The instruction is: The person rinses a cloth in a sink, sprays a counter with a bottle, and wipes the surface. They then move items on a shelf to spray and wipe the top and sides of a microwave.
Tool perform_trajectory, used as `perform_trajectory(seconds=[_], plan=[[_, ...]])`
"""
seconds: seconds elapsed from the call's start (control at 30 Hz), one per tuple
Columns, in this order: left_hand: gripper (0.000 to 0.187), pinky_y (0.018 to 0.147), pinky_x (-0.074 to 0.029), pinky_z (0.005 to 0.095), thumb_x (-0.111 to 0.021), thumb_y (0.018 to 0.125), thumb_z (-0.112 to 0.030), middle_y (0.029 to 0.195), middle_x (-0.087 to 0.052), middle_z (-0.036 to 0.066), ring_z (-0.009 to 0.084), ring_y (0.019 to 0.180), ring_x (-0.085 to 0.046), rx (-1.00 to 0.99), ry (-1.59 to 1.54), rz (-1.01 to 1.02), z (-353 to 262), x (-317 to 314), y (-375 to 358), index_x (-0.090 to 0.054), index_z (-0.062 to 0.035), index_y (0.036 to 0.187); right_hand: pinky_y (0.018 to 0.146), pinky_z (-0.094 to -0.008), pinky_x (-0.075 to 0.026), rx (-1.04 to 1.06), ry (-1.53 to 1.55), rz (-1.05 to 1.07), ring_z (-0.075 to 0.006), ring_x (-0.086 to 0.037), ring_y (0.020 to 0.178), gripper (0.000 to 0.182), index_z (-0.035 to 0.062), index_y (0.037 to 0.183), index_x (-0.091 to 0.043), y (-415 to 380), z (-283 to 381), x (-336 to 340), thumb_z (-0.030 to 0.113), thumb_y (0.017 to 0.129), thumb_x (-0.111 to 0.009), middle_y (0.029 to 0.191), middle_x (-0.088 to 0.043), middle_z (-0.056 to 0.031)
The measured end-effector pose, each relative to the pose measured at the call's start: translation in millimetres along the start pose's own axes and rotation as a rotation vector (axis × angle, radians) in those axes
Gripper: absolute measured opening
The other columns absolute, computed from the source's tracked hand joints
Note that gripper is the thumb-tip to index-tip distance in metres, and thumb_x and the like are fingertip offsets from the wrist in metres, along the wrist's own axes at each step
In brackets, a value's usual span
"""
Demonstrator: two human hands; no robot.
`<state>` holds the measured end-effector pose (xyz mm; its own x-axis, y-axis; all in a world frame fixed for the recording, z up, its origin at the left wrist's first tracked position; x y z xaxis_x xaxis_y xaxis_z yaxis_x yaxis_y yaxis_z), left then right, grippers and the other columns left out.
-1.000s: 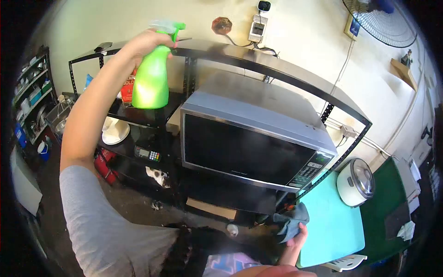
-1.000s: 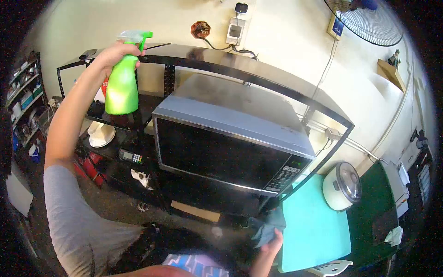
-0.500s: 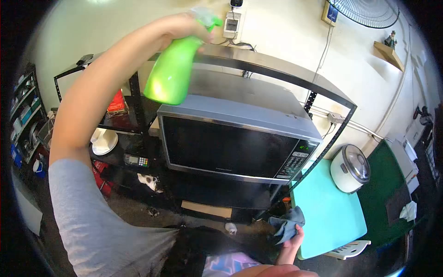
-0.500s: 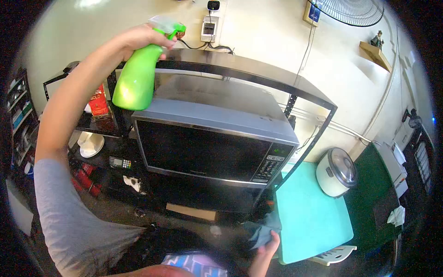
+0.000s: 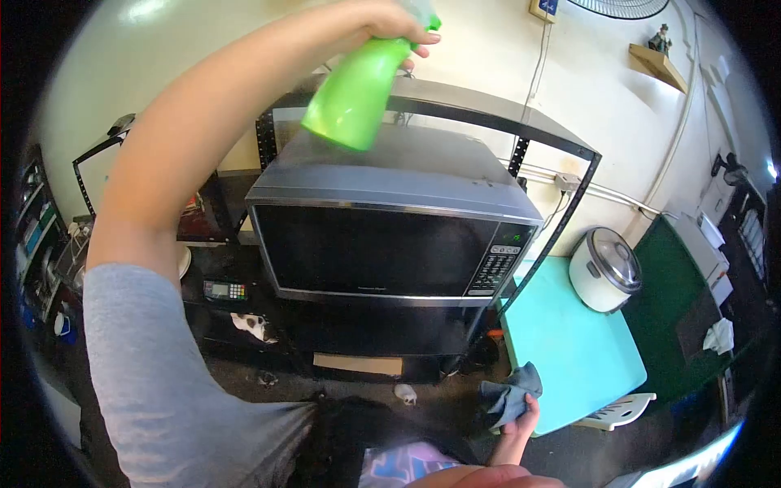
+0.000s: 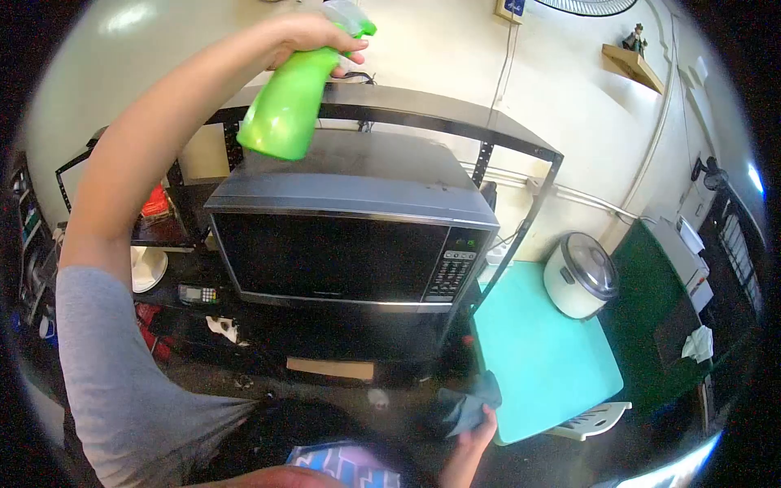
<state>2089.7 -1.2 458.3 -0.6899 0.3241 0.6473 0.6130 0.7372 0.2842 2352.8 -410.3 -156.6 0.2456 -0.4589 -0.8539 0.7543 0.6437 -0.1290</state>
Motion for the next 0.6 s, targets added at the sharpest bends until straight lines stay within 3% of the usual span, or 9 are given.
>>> perform_trajectory(seconds=[0.07,0.1,0.27,0.37,0.43,0.47,0.53,0.6], plan=[[0.024,0.059,-0.051,0.0394,-0.066,0.092,-0.026,0.095,-0.064,0.011,0.0222,0.07,-0.062,-0.011,-0.051,0.006,-14,-27,16,-0.065,-0.0021,0.094,0.101,-0.0477,-0.046,0.048,-0.025,0.01,-0.0355,-0.058,0.114,0.057,-0.0006,0.134,-0.048,4,6,7,0.011,0.079,-0.057,0.128,-0.059,-0.0172],[0.032,0.056,-0.05,0.0406,-0.069,0.089,-0.035,0.088,-0.064,0.012,0.0224,0.065,-0.061,-0.027,-0.037,0.052,-12,-37,44,-0.064,-0.004,0.097,0.101,-0.0477,-0.046,0.054,-0.026,0.007,-0.0355,-0.058,0.114,0.057,-0.0006,0.134,-0.048,4,8,9,0.011,0.079,-0.057,0.128,-0.059,-0.0172],[0.03,0.049,-0.049,0.0403,-0.069,0.089,-0.033,0.071,-0.061,0.013,0.0223,0.052,-0.059,-0.216,0.023,0.045,-37,-72,102,-0.064,-0.0044,0.097,0.105,-0.0465,-0.044,0.023,0.053,0.115,-0.0364,-0.056,0.118,0.062,-0.0014,0.137,-0.044,-9,13,-20,0.009,0.078,-0.057,0.131,-0.057,-0.0183],[0.029,0.05,-0.049,0.0403,-0.069,0.089,-0.032,0.075,-0.062,0.013,0.0233,0.056,-0.06,-0.277,0.029,0.06,-49,-84,99,-0.062,-0.0054,0.099,0.101,-0.0453,-0.046,0.074,-0.037,0.115,-0.0318,-0.057,0.115,0.065,0.0031,0.136,-0.045,-15,30,-37,0.011,0.075,-0.065,0.13,-0.056,-0.015],[0.032,0.052,-0.052,0.0409,-0.068,0.091,-0.028,0.086,-0.064,0.013,0.0233,0.063,-0.062,-0.204,-0.181,0.063,-55,-79,73,-0.059,-0.0087,0.114,0.1,-0.0454,-0.047,0.098,-0.052,0.133,-0.0329,-0.058,0.115,0.062,0.0013,0.137,-0.044,-5,51,-57,0.009,0.078,-0.063,0.13,-0.056,-0.017],[0.032,0.052,-0.052,0.0409,-0.068,0.091,-0.028,0.086,-0.064,0.013,0.0233,0.063,-0.062,-0.202,-0.185,0.073,-56,-77,63,-0.059,-0.0087,0.114,0.1,-0.0455,-0.048,0.119,-0.063,0.162,-0.034,-0.058,0.115,0.059,-0.0004,0.138,-0.043,3,63,-74,0.008,0.082,-0.06,0.13,-0.056,-0.019],[0.043,0.057,-0.054,0.0407,-0.067,0.092,-0.025,0.101,-0.064,0.014,0.023,0.071,-0.063,-0.176,-0.339,0.134,-53,-68,40,-0.051,-0.0135,0.13,0.097,-0.0443,-0.051,0.207,-0.222,0.154,-0.032,-0.06,0.11,0.059,-0.0008,0.137,-0.042,9,99,-138,0.007,0.083,-0.063,0.126,-0.057,-0.0171],[0.051,0.063,-0.056,0.0375,-0.066,0.092,-0.023,0.112,-0.064,0.016,0.0219,0.079,-0.064,-0.14,-0.353,0.125,-47,-51,15,-0.046,-0.0105,0.137,0.09,-0.0417,-0.053,0.275,-0.349,0.364,-0.028,-0.061,0.105,0.059,0.0001,0.136,-0.043,15,131,-233,0.01,0.082,-0.063,0.123,-0.057,-0.0154]])
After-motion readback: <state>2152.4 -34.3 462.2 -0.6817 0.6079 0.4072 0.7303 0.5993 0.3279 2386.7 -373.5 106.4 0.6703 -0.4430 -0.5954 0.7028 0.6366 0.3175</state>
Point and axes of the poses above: each hand's wrist, its own y-axis towards the middle knuckle, its own x-axis out of the back of the hand, z = x × y, the point moved 9 cm from there along y, towards the middle knuckle
